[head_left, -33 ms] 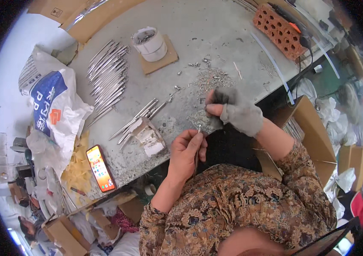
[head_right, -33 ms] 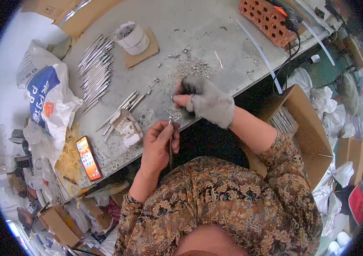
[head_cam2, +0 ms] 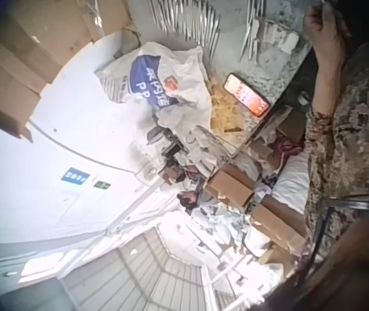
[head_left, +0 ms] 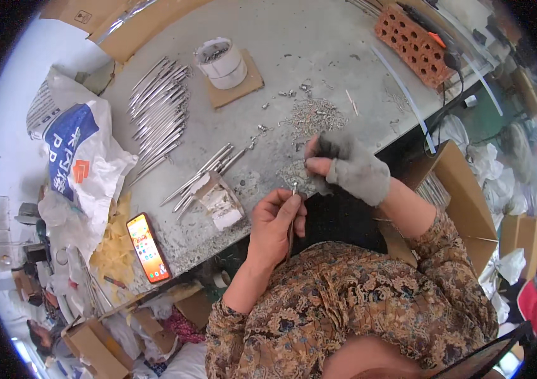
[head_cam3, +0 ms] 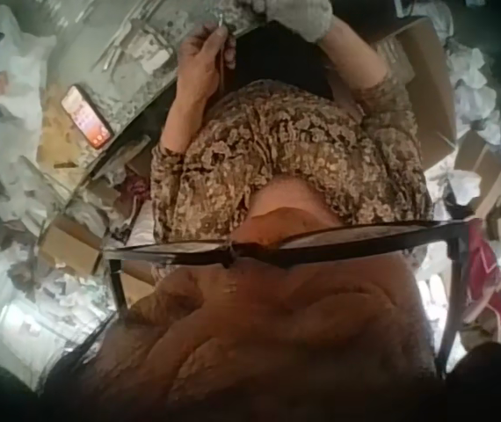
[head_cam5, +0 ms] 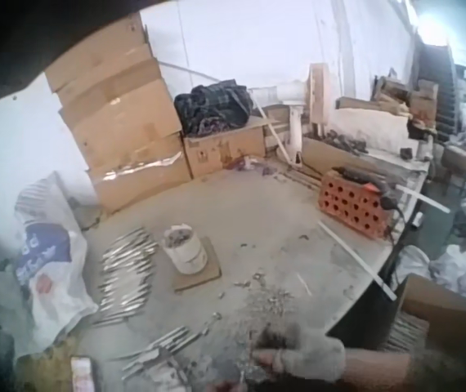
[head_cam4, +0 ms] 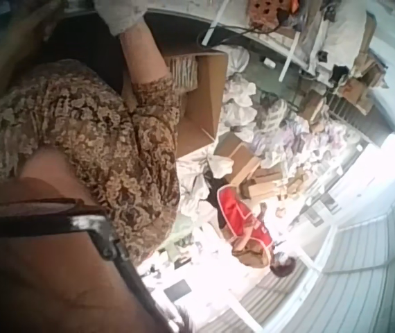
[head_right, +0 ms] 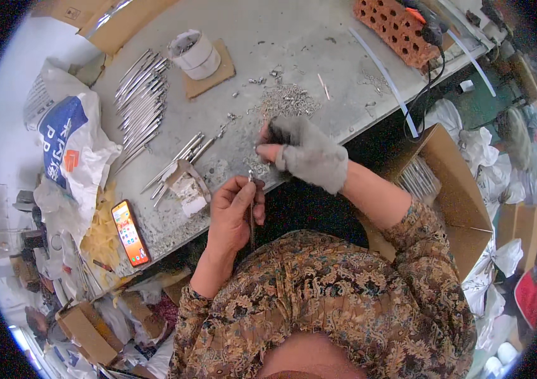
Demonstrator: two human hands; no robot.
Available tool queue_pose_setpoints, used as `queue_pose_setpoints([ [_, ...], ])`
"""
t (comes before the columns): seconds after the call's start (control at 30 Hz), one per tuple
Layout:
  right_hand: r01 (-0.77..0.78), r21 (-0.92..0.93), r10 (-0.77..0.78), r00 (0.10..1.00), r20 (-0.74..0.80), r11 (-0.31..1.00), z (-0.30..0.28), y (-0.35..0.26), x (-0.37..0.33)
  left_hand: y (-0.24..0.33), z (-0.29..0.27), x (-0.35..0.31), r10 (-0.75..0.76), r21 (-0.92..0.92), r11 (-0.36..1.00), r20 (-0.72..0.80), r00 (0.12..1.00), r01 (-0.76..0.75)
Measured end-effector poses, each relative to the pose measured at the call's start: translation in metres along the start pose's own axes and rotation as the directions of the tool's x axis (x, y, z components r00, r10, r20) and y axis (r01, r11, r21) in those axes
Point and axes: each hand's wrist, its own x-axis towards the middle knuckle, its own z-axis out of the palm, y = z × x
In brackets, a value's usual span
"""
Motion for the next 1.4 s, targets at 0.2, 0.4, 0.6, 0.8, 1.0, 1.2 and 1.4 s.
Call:
queue_pose_setpoints([
  [0.2, 0.154, -0.232, -0.154, 0.988, 0.017, 0.96, 0.012, 0.008, -0.018, 0.003, 0.003, -0.003, 0.02, 0.01, 1.0, 0.023, 1.0, -0.02],
  [0.4, 0.051, -0.296, -0.042, 0.998, 0.036, 0.954, 0.017, 0.005, -0.018, 0.001, 0.001, -0.005, 0.002, -0.006, 1.0, 0.063, 0.998, -0.002],
  [0.6, 0.095, -0.439, -0.127, 0.991, -0.046, 0.894, 0.022, 0.014, -0.021, -0.007, -0.001, -0.002, 0.05, 0.166, 0.985, 0.023, 0.998, -0.053],
  [0.8, 0.099, -0.312, -0.105, 0.995, 0.0, 0.945, 0.022, 0.023, -0.014, -0.004, -0.006, 0.0, -0.182, -0.137, 0.97, 0.15, 0.972, 0.203],
  [1.0, 0.003, -0.33, 0.034, 0.994, 0.105, 0.944, 0.002, 0.028, -0.021, 0.001, -0.012, -0.002, -0.209, -0.233, 0.941, 0.168, 0.963, 0.245],
  [1.2, 0.308, -0.625, -0.306, 0.945, 0.115, 0.717, 0.011, 0.013, -0.026, 0.004, -0.004, -0.002, -0.202, -0.151, 0.964, 0.119, 0.972, 0.219],
  [1.4, 0.479, -0.692, -0.366, 0.874, 0.319, 0.54, 0.016, 0.016, -0.027, 0.003, -0.003, 0.005, -0.195, -0.236, 0.951, 0.05, 0.98, 0.201],
])
